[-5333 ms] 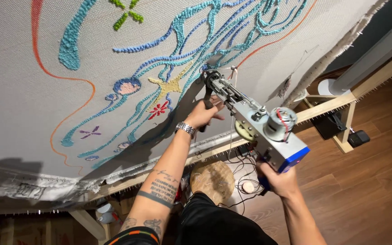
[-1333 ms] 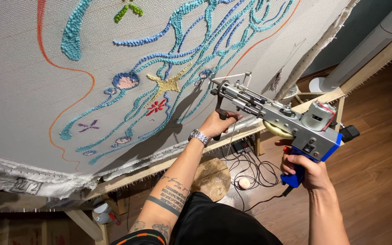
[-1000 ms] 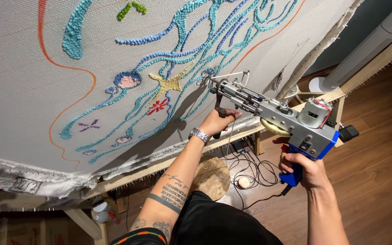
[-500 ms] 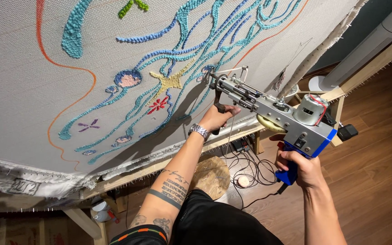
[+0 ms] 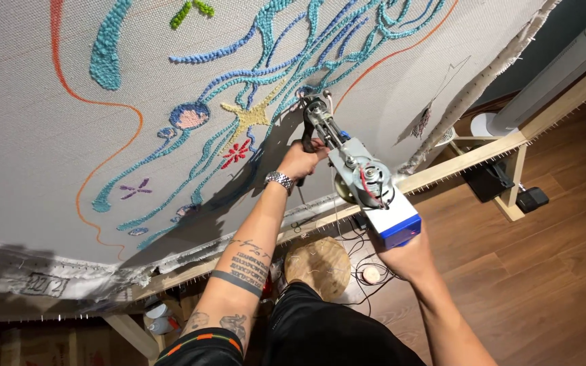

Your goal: Using a tufting gun to create a patterned rug on a large canvas frame.

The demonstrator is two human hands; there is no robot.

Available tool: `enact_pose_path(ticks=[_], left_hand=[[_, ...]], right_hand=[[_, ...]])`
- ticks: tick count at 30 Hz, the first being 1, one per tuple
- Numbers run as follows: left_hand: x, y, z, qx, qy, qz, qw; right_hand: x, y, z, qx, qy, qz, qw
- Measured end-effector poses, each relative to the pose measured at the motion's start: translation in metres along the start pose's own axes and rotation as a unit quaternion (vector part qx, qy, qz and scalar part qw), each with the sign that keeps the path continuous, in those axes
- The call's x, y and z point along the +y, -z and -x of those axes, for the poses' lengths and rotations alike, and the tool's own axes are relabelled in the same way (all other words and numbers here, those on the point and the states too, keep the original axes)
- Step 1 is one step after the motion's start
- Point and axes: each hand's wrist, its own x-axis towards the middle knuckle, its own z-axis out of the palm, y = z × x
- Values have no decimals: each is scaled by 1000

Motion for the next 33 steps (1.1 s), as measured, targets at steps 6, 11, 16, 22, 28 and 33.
enact_pose_path(ticks=[6,11,16,22,28,33], left_hand=[[54,20,30,9,39,-213,976],[38,24,10,35,51,-248,967],[10,25,-15,14,0,-185,983],[-31,21,-50,14,-20,-110,994],[-11,22,-34,21,-33,-124,992],[-15,22,-36,11,-53,-114,992]], right_hand=[[-24,-23,5,15,-71,-42,996],[-24,-25,2,22,-110,-62,992],[-17,-33,3,33,-107,-67,991],[18,-38,9,36,-101,-56,993],[17,-36,7,33,-96,-53,993],[0,-31,4,44,-124,-31,991]])
